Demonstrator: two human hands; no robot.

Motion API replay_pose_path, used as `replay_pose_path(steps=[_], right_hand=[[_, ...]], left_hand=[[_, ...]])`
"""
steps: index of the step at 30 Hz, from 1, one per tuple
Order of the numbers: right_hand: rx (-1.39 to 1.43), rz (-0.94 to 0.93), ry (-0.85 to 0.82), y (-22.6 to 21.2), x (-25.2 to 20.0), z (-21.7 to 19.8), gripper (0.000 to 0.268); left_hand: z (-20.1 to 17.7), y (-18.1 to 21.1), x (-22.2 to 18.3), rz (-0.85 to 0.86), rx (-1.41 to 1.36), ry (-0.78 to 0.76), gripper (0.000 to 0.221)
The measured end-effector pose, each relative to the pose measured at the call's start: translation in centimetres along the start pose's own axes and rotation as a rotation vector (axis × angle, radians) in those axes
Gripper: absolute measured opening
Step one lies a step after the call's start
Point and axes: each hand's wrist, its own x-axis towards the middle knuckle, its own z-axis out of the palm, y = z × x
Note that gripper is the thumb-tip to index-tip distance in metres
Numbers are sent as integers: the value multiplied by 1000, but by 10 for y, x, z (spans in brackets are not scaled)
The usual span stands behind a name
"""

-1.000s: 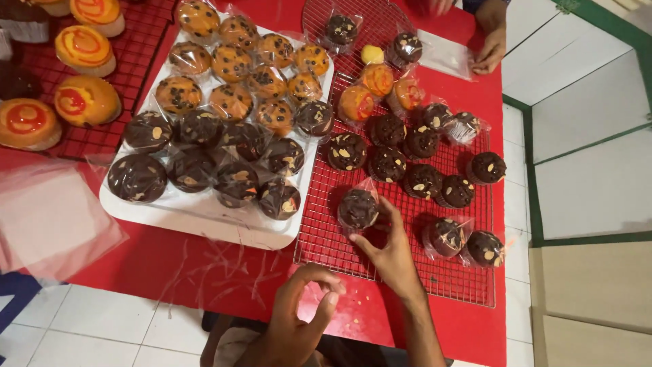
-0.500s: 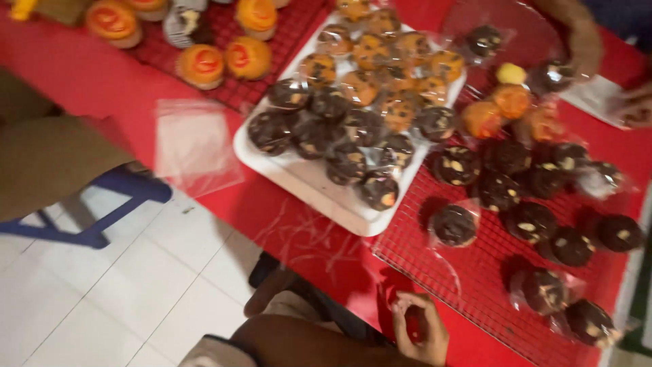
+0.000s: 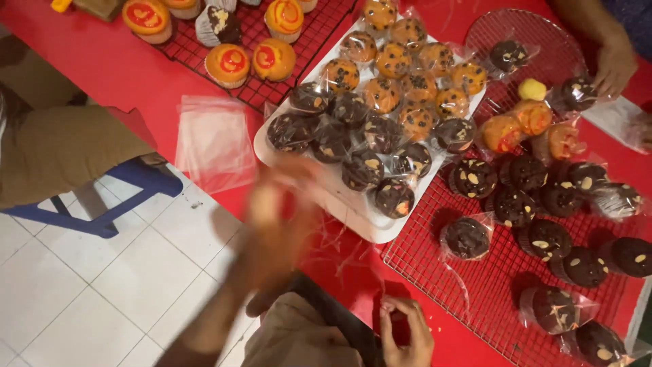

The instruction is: The person is individually packaging chocolate muffins into clear plastic bags on a red work surface.

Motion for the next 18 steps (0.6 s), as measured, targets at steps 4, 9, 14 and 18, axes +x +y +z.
replay_pose_path(steps=[4,9,14,18], right_hand=[[-131,-46,-75,2,8,-14,13],[-114,-141,-49,-2,14,-25,10],[-363,-54,48,12,-16,-48,22],[-584,11,-139,138,-115,-30,77]], left_hand=[[-87,-82,49,-44,734,49,34],[-105,-134,63,-149,1143,-2,59],[-106,-137,72,-259,1082,-11,52],[-108,-133,63,-238,1074,-39,55]])
